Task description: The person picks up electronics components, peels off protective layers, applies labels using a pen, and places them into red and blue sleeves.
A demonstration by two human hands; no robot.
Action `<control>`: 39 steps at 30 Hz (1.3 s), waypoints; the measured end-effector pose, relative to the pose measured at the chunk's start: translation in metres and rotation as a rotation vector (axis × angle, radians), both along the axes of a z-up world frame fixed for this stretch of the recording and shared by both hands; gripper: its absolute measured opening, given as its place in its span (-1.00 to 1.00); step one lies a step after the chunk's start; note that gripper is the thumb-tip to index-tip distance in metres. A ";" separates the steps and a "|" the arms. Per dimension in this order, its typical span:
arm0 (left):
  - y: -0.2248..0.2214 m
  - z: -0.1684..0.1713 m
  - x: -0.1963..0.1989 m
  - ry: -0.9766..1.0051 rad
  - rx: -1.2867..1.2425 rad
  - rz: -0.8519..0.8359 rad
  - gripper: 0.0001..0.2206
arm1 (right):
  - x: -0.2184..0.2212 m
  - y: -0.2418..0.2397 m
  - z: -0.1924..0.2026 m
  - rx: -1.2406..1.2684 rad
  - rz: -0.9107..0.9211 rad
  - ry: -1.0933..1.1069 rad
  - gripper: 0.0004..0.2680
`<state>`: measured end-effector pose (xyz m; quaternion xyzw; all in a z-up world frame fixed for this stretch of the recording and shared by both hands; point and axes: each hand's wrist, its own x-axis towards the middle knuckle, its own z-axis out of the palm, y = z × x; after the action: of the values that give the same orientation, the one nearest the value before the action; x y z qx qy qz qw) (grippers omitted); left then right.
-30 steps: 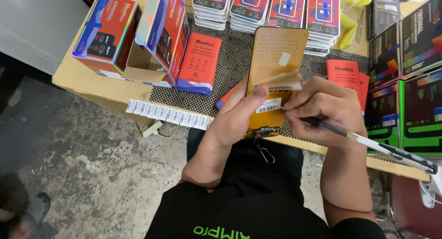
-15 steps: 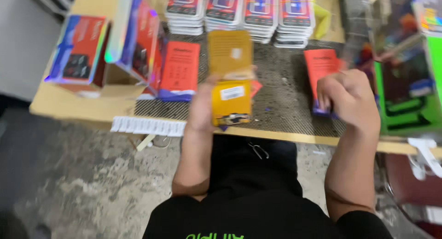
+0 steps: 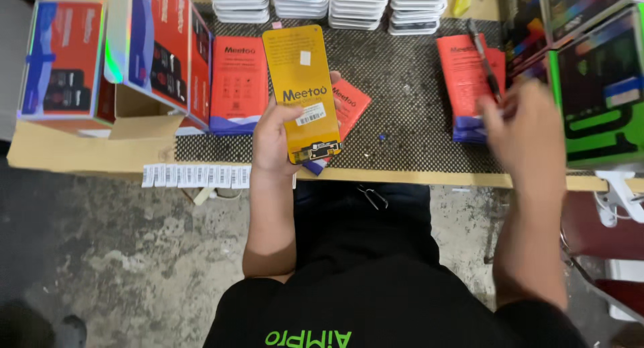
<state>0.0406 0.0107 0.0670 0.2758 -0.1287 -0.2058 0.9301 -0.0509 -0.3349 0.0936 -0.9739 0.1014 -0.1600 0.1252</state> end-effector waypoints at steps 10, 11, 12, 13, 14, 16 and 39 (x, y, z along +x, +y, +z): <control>-0.007 -0.003 -0.011 0.084 -0.076 0.175 -0.64 | -0.052 0.143 -0.109 0.178 0.409 0.436 -0.56; -0.010 -0.010 -0.013 0.120 -0.092 0.187 -0.63 | -0.043 0.147 -0.119 0.158 0.427 0.500 -0.56; -0.012 -0.015 -0.013 0.149 -0.109 0.200 -0.62 | -0.032 0.151 -0.127 0.136 0.446 0.556 -0.56; -0.012 -0.021 -0.008 0.138 -0.107 0.217 -0.62 | -0.024 0.160 -0.133 0.133 0.464 0.547 -0.56; -0.013 -0.027 -0.004 0.056 -0.138 0.137 -0.60 | -0.017 0.166 -0.138 0.042 0.491 0.440 -0.59; -0.012 -0.028 -0.005 -0.042 -0.168 0.084 -0.57 | -0.006 0.176 -0.137 -0.055 0.541 0.318 -0.62; -0.004 -0.006 -0.016 -0.138 -0.016 -0.054 -0.49 | -0.083 0.113 -0.137 0.387 0.889 0.196 -0.70</control>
<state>0.0242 0.0065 0.0614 0.2781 -0.2016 -0.2101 0.9153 -0.1343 -0.2219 -0.0436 -0.8923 -0.2849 0.0232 0.3496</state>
